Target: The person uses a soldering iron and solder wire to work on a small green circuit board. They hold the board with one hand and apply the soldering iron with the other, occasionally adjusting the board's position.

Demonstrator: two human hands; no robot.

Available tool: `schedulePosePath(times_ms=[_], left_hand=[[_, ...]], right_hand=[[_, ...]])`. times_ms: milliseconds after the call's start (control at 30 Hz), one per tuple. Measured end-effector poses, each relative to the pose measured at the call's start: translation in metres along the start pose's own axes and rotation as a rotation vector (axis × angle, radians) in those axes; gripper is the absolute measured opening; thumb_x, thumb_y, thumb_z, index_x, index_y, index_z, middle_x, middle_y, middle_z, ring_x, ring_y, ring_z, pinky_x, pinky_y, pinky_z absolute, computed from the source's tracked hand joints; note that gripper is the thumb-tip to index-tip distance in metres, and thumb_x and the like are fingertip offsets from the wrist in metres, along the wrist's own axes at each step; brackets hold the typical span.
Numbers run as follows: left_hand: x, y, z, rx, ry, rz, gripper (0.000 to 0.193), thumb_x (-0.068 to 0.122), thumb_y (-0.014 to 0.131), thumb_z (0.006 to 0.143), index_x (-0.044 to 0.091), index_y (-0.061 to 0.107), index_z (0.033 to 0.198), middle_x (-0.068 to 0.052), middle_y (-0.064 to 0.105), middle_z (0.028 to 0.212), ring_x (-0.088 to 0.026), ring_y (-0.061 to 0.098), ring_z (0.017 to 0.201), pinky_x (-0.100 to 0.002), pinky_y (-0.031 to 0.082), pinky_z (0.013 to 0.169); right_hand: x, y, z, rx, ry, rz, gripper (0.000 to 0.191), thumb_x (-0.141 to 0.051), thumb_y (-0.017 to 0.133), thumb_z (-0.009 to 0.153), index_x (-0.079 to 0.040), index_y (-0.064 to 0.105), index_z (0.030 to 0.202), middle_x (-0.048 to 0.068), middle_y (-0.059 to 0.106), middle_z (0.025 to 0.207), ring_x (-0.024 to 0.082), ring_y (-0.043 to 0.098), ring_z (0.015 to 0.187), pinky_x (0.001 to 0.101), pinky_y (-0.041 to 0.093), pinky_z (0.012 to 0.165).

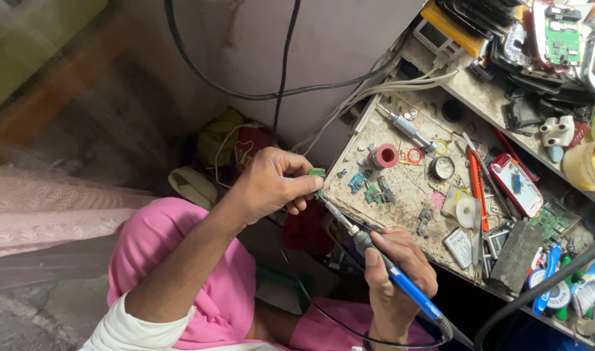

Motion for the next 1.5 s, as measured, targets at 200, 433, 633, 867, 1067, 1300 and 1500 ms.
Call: schedulePosePath(times_ms=[200,433,633,867,1067,1300,1500], left_hand=[[0.002,-0.001,-0.002,0.005,0.013,-0.004,0.022,0.016,0.074,0.091,0.000,0.072,0.076,0.001,0.066,0.063,-0.005,0.063,0.053,-0.021,0.053,0.046],[0.006,0.001,-0.002,-0.001,0.023,-0.011,0.019,0.016,0.074,0.090,0.001,0.074,0.079,0.001,0.066,0.064,-0.005,0.064,0.053,-0.021,0.053,0.047],[0.007,0.000,-0.001,-0.004,0.013,0.010,0.021,0.017,0.074,0.091,0.000,0.073,0.079,0.001,0.066,0.065,-0.005,0.064,0.054,-0.021,0.054,0.048],[0.008,-0.001,0.000,-0.004,0.001,0.004,0.020,0.017,0.073,0.091,0.001,0.073,0.078,0.001,0.066,0.064,-0.005,0.063,0.053,-0.021,0.053,0.047],[0.007,-0.002,0.002,-0.006,0.004,-0.005,0.020,0.017,0.073,0.091,0.001,0.073,0.079,0.001,0.066,0.063,-0.005,0.063,0.053,-0.021,0.053,0.047],[0.006,0.002,-0.004,-0.001,0.012,-0.003,0.020,0.016,0.073,0.091,0.001,0.073,0.079,0.001,0.066,0.064,-0.005,0.063,0.054,-0.021,0.054,0.048],[0.008,0.005,-0.009,-0.011,0.005,-0.027,0.019,0.016,0.073,0.092,0.001,0.073,0.079,0.001,0.067,0.065,-0.005,0.063,0.054,-0.021,0.053,0.048]], right_hand=[[-0.005,0.001,0.002,0.008,0.004,0.012,0.022,-0.017,0.074,0.091,0.004,0.073,0.101,0.013,0.072,0.092,0.024,0.072,0.092,0.0434,0.056,0.107],[-0.003,-0.001,0.001,0.032,0.016,0.040,0.024,-0.020,0.074,0.094,0.003,0.074,0.102,0.013,0.072,0.093,0.024,0.072,0.094,0.0425,0.056,0.106],[-0.001,-0.001,0.001,0.058,0.017,0.032,0.026,-0.021,0.074,0.094,0.003,0.074,0.103,0.013,0.073,0.097,0.024,0.072,0.095,0.0411,0.057,0.104],[-0.003,0.002,0.004,0.028,0.011,0.023,0.022,-0.016,0.073,0.092,0.004,0.073,0.102,0.013,0.072,0.093,0.024,0.072,0.091,0.0417,0.056,0.104],[-0.004,0.005,0.007,0.020,-0.014,0.033,0.020,-0.014,0.073,0.091,0.004,0.072,0.099,0.012,0.071,0.091,0.024,0.071,0.091,0.0432,0.056,0.106],[-0.009,0.000,0.006,-0.001,-0.028,0.061,0.022,-0.016,0.074,0.092,0.004,0.072,0.098,0.012,0.071,0.090,0.023,0.070,0.089,0.0427,0.054,0.106],[-0.011,-0.006,-0.001,0.027,-0.009,0.024,0.024,-0.018,0.074,0.094,0.004,0.073,0.101,0.013,0.072,0.094,0.025,0.071,0.095,0.0437,0.055,0.108]])
Point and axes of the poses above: each hand's wrist, its own z-axis towards the middle knuckle, its own y-axis out of the palm, x = y × z, the point moved 4 cm from there along z, towards the middle knuckle
